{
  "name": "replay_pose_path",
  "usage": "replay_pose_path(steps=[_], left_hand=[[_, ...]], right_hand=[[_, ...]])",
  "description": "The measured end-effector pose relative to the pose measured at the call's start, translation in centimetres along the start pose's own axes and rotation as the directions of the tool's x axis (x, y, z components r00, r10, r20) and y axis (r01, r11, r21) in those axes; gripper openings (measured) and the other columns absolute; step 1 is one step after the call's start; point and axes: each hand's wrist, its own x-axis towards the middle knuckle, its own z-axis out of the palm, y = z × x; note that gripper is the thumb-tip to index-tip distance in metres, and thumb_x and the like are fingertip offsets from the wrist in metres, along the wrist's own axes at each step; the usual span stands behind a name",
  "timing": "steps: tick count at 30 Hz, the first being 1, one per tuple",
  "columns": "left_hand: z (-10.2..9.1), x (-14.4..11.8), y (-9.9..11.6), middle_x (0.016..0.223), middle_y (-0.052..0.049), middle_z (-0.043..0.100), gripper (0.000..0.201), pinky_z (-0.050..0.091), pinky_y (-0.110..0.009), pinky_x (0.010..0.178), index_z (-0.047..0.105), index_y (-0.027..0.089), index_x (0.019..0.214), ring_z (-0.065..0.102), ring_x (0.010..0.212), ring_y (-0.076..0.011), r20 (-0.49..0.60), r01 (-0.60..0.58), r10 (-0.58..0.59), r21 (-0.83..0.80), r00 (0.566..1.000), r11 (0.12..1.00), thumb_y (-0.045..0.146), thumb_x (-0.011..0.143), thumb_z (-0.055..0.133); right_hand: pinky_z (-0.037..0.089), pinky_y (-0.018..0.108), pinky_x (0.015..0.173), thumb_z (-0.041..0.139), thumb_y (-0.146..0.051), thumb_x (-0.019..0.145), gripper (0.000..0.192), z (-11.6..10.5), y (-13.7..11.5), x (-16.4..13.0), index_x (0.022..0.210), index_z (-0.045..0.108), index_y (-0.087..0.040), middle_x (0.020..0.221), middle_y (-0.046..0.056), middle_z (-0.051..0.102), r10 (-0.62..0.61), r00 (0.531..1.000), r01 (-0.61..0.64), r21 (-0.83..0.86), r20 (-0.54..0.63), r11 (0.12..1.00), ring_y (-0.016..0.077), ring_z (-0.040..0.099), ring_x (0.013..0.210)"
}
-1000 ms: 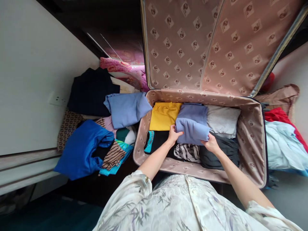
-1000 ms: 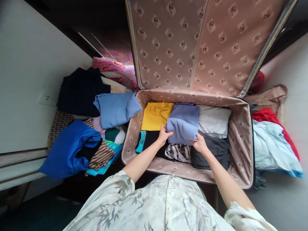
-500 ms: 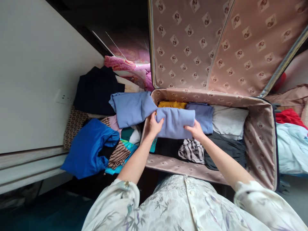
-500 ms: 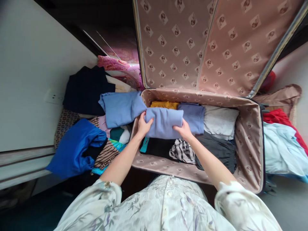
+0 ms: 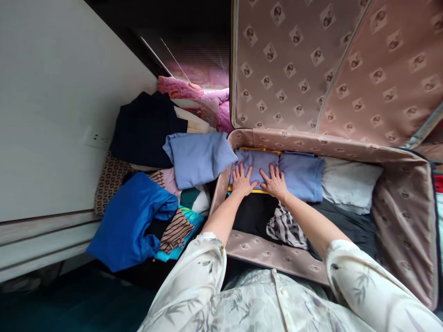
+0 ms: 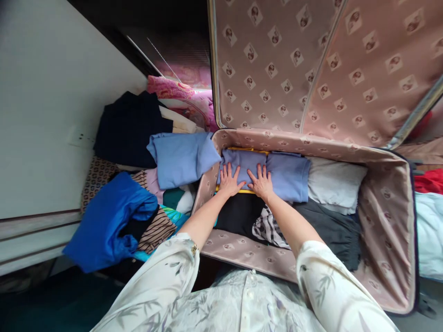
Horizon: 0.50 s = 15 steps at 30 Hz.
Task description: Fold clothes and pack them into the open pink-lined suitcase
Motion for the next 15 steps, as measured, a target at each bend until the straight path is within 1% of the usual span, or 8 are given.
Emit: replay_pose_path(steps=[3,6,8,10,11,12,14,15], left_hand=[[-0.1,1.4,-0.7,0.174,-0.014,0.01,0.091,-0.002,-0.063,0.126,0.042,0.025,0.159,-0.006,0.159,-0.0425,0.057,-0.01,0.01,0.004,0.998,1.0,0.045,0.079,0.08],[-1.1,1.4,0.7,0.173,-0.019,0.01,0.096,-0.004,-0.064,0.125,0.044,0.021,0.157,-0.005,0.158,-0.0462,0.13,0.045,-0.043,-0.016,0.991,0.999,0.037,0.072,0.086],[-1.9,0.1,2.2,0.171,-0.024,0.014,0.091,0.0,-0.067,0.124,0.048,0.016,0.154,0.0,0.158,-0.0486,0.156,0.109,-0.099,-0.056,0.983,0.992,0.026,0.071,0.085],[-2.8,-2.4,3.6,0.167,-0.028,0.024,0.078,0.011,-0.068,0.124,0.054,0.012,0.149,0.015,0.156,-0.0504,0.124,0.14,-0.122,-0.147,0.985,0.979,0.021,0.077,0.08],[-3.3,-4.1,4.1,0.163,-0.028,0.032,0.069,0.018,-0.067,0.123,0.058,0.013,0.146,0.025,0.153,-0.0497,0.087,0.126,-0.109,-0.218,0.99,0.968,0.021,0.08,0.076],[-3.8,-5.9,4.4,0.157,-0.027,0.042,0.059,0.025,-0.065,0.122,0.062,0.014,0.141,0.036,0.149,-0.0472,0.041,0.088,-0.08,-0.298,0.996,0.95,0.022,0.083,0.073],[-5.0,-9.6,4.5,0.141,-0.02,0.06,0.042,0.04,-0.056,0.117,0.071,0.02,0.128,0.055,0.135,-0.0387,-0.041,-0.013,-0.007,-0.457,0.999,0.889,0.023,0.087,0.068],[-5.7,-11.3,4.3,0.132,-0.016,0.065,0.035,0.047,-0.052,0.112,0.073,0.022,0.122,0.063,0.126,-0.034,-0.066,-0.044,0.01,-0.529,0.998,0.848,0.023,0.088,0.066]], right_hand=[[0.02,0.069,0.118,0.061,-0.048,0.093,0.074,0.6,0.9,1.2,0.162,0.036,-0.033,0.175,0.015,0.008,0.012,1.0,-0.013,0.007,0.026,1.0,0.0468,0.006,0.157],[0.024,0.071,0.115,0.066,-0.049,0.089,0.078,-0.1,0.8,1.5,0.16,0.038,-0.034,0.174,0.016,0.012,0.038,0.996,-0.041,0.026,0.083,0.999,0.0477,0.01,0.156],[0.026,0.072,0.113,0.071,-0.047,0.084,0.078,-1.1,-0.2,1.4,0.156,0.046,-0.03,0.171,0.019,0.021,0.06,0.996,-0.064,0.067,0.069,0.996,0.0483,0.017,0.154],[0.03,0.069,0.113,0.07,-0.046,0.084,0.069,-2.6,-2.2,1.5,0.147,0.055,-0.023,0.163,0.023,0.036,0.079,0.997,-0.072,0.184,-0.028,0.98,0.0467,0.028,0.15],[0.033,0.065,0.113,0.067,-0.048,0.087,0.063,-3.4,-3.5,1.7,0.142,0.059,-0.02,0.156,0.024,0.045,0.086,0.993,-0.059,0.288,-0.082,0.956,0.0442,0.036,0.145],[0.038,0.06,0.111,0.063,-0.051,0.089,0.058,-4.4,-5.0,2.1,0.137,0.062,-0.018,0.147,0.025,0.054,0.097,0.988,-0.039,0.418,-0.119,0.908,0.0407,0.046,0.139],[0.047,0.048,0.104,0.059,-0.058,0.09,0.056,-6.5,-8.2,3.4,0.128,0.066,-0.017,0.128,0.021,0.067,0.125,0.983,-0.003,0.677,-0.132,0.736,0.0331,0.061,0.121],[0.051,0.044,0.099,0.062,-0.061,0.088,0.056,-7.6,-9.8,4.3,0.121,0.067,-0.017,0.118,0.017,0.071,0.134,0.983,0.008,0.769,-0.122,0.64,0.03,0.065,0.112]])
